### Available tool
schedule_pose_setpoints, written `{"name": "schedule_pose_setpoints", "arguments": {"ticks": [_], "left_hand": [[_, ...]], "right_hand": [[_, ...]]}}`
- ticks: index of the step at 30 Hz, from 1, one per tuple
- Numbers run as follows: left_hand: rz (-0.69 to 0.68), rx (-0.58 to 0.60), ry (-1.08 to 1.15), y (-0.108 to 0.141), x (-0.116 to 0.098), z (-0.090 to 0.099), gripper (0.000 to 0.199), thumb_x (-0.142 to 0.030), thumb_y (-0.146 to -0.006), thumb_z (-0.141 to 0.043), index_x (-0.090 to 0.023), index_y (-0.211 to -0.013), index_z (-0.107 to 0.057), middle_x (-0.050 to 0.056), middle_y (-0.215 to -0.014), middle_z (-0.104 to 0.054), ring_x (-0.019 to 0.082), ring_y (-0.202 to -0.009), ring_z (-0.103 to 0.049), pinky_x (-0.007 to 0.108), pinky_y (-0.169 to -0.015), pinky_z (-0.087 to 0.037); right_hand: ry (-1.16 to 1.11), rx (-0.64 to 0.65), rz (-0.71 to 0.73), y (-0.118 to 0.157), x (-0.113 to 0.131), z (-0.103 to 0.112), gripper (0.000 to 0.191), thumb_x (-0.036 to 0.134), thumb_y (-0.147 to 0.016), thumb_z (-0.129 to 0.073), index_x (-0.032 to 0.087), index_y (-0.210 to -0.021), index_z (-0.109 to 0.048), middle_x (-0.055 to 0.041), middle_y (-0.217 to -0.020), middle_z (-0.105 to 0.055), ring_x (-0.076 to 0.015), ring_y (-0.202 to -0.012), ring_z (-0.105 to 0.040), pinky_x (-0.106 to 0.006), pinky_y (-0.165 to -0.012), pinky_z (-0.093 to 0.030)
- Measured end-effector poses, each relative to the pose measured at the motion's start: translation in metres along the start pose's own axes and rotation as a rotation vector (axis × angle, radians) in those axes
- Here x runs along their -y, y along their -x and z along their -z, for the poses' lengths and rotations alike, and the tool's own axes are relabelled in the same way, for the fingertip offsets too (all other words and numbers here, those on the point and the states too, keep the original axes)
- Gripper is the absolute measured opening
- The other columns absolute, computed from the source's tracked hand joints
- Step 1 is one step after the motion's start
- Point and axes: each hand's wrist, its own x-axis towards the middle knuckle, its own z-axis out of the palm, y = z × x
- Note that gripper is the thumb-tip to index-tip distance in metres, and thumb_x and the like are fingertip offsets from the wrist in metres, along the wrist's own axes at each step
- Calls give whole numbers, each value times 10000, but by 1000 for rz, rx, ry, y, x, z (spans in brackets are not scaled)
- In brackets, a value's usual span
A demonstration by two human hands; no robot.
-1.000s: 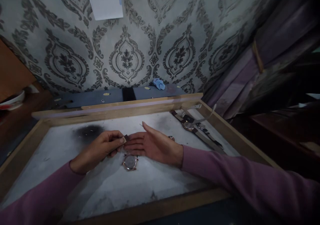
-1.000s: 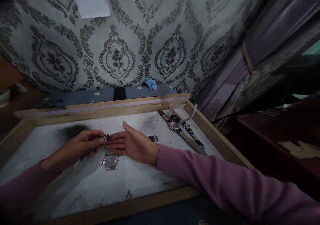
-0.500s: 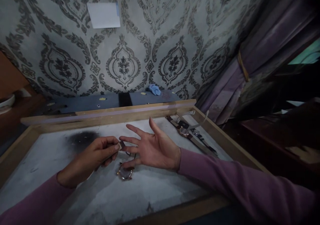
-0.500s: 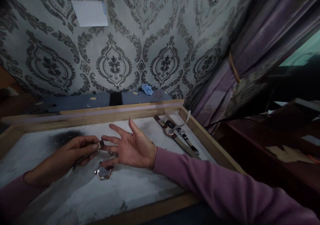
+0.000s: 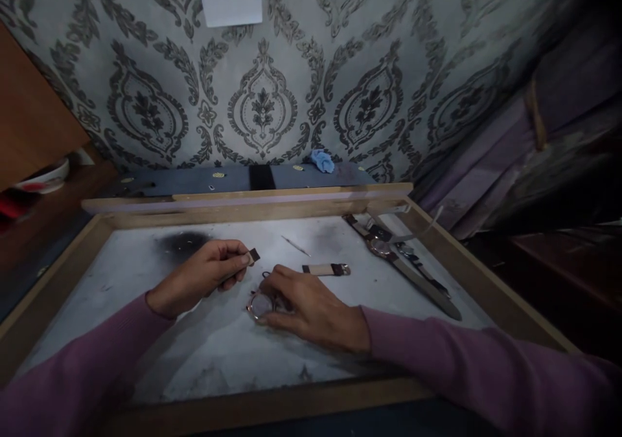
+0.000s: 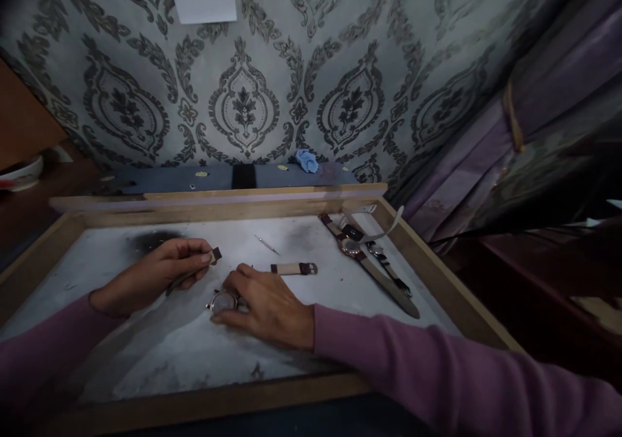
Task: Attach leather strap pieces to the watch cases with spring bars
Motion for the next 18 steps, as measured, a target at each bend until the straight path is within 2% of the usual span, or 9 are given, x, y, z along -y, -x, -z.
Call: {"name": "schedule_pose_setpoints", "arguments": {"ticks": [3,6,9,14,16,18], "left_hand": [[-13,13,-10,-1,3,1,232,-372,-773,-605,-153,-738,-537,-53,-580,-490,54,-453,-372,193,-410,-214],[-28,21,-23,-3,7,3,239,-380,-781,-604,-151,-751,-541,-53,-590,-496,54,-460,-375,188,-418,-228],[-14,19,-42,-4,9,3,250,-393,-785,-598,-150,-760,-542,-56,-586,-487,57,-461,-375,188,-416,-223],[6,28,-95,-7,13,1,269,-412,-785,-584,-150,-747,-536,-61,-562,-473,59,-445,-367,192,-423,-237],[-6,42,-98,-8,15,1,280,-423,-780,-585,-149,-743,-539,-58,-563,-478,63,-448,-378,196,-430,-253],[-18,56,-105,-9,18,1,290,-436,-777,-582,-151,-745,-544,-55,-564,-485,66,-445,-385,200,-430,-261]], "right_hand": [[195,64,23,2,8,-3,375,435,-804,-663,139,-1015,-570,-74,-993,-580,-185,-779,-547,-292,-618,-402],[275,40,44,3,7,-8,253,336,-841,-606,142,-997,-564,-67,-975,-578,-180,-778,-546,-288,-609,-391],[320,15,14,3,3,-9,212,318,-837,-593,146,-954,-553,-58,-927,-585,-174,-742,-538,-282,-590,-365],[386,-3,-96,4,-2,0,225,348,-831,-607,149,-924,-560,-63,-897,-605,-181,-717,-556,-280,-595,-353],[377,-3,-110,5,-2,6,291,403,-808,-640,146,-928,-574,-71,-900,-618,-187,-721,-569,-274,-594,-353],[345,-56,-112,4,-3,15,352,453,-799,-646,143,-955,-590,-80,-906,-633,-188,-723,-580,-267,-601,-357]]}}
